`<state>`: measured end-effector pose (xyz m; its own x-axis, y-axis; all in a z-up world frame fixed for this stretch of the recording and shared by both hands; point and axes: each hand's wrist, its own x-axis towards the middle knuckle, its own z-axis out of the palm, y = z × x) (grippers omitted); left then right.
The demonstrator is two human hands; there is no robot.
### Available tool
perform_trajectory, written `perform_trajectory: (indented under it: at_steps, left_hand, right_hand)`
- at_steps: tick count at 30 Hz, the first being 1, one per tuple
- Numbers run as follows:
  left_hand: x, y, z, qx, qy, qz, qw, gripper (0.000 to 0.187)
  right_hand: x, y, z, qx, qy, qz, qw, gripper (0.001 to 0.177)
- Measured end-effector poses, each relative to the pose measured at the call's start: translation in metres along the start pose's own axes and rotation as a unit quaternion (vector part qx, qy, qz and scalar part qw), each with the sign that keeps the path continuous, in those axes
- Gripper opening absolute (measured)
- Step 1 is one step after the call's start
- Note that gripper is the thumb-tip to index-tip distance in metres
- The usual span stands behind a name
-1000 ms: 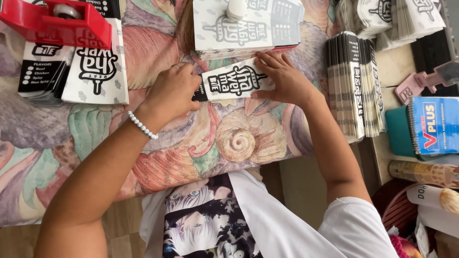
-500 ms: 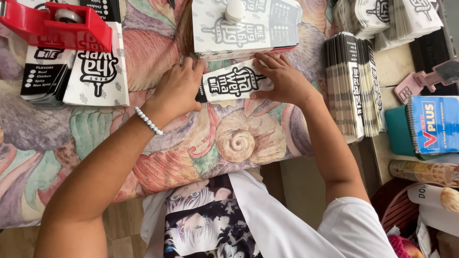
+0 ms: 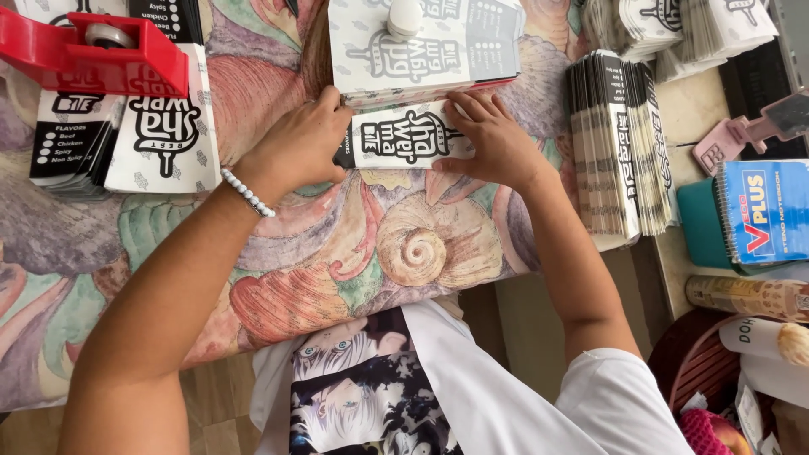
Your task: The person sorts and stacks printed packaging labels on a table, flipping and aligning them by hand before picking up the completed stack.
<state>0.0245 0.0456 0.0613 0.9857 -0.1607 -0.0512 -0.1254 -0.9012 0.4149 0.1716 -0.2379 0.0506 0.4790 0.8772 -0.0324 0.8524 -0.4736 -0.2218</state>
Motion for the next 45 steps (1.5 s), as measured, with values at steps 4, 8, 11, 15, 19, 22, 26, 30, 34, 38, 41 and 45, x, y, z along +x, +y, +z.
perform_trajectory:
  at_steps: [4,8,11,15,19,22,26,30,34,38,41,45]
  left_hand:
    - [-0.011,0.005,-0.002,0.024,0.032,0.003,0.999,0.068]
    - [-0.022,-0.001,0.0,0.062,0.085,0.022,0.994,0.071]
    - [-0.02,-0.019,0.024,0.086,0.139,0.077,0.984,0.053]
    - [-0.03,0.008,0.032,0.038,0.168,0.147,0.974,0.028]
    - [-0.029,0.004,0.054,0.067,0.195,0.14,0.969,0.026]
    - [-0.026,-0.011,0.066,0.034,0.202,0.123,0.971,0.027]
    - [-0.035,-0.003,0.049,-0.069,0.173,0.112,0.976,0.023]
    - [-0.026,-0.025,0.07,-0.119,0.182,0.119,0.969,0.021]
    - [-0.022,-0.024,0.069,-0.106,0.184,0.114,0.971,0.02]
    - [-0.018,-0.023,0.065,0.047,0.189,0.059,0.979,0.011]
    - [-0.01,-0.023,0.061,0.093,0.162,0.041,0.981,0.013]
    - [0.001,-0.023,0.052,0.077,0.081,0.019,0.994,0.018]
  right_hand:
    - [0.0,0.002,0.002,0.002,0.003,0.001,1.0,0.094]
    - [0.0,0.001,0.002,-0.004,0.001,0.001,1.0,0.093]
    - [0.001,0.002,0.001,-0.003,0.0,-0.006,1.0,0.093]
    - [0.0,0.003,0.003,-0.004,0.003,-0.005,1.0,0.093]
    - [0.0,0.003,0.004,0.003,0.003,0.0,1.0,0.092]
    - [0.001,0.006,0.007,0.009,0.003,0.0,1.0,0.093]
    - [-0.003,0.01,0.014,0.005,0.017,-0.012,1.0,0.096]
    - [-0.012,0.011,0.025,-0.028,0.025,-0.005,0.999,0.097]
    - [-0.012,0.014,0.021,-0.02,0.031,-0.019,0.999,0.097]
    - [-0.003,0.013,0.009,0.006,0.031,-0.029,0.999,0.096]
    - [0.004,0.009,-0.011,0.005,0.024,-0.041,0.999,0.097]
    - [0.012,-0.004,-0.038,0.007,-0.021,-0.026,0.999,0.105]
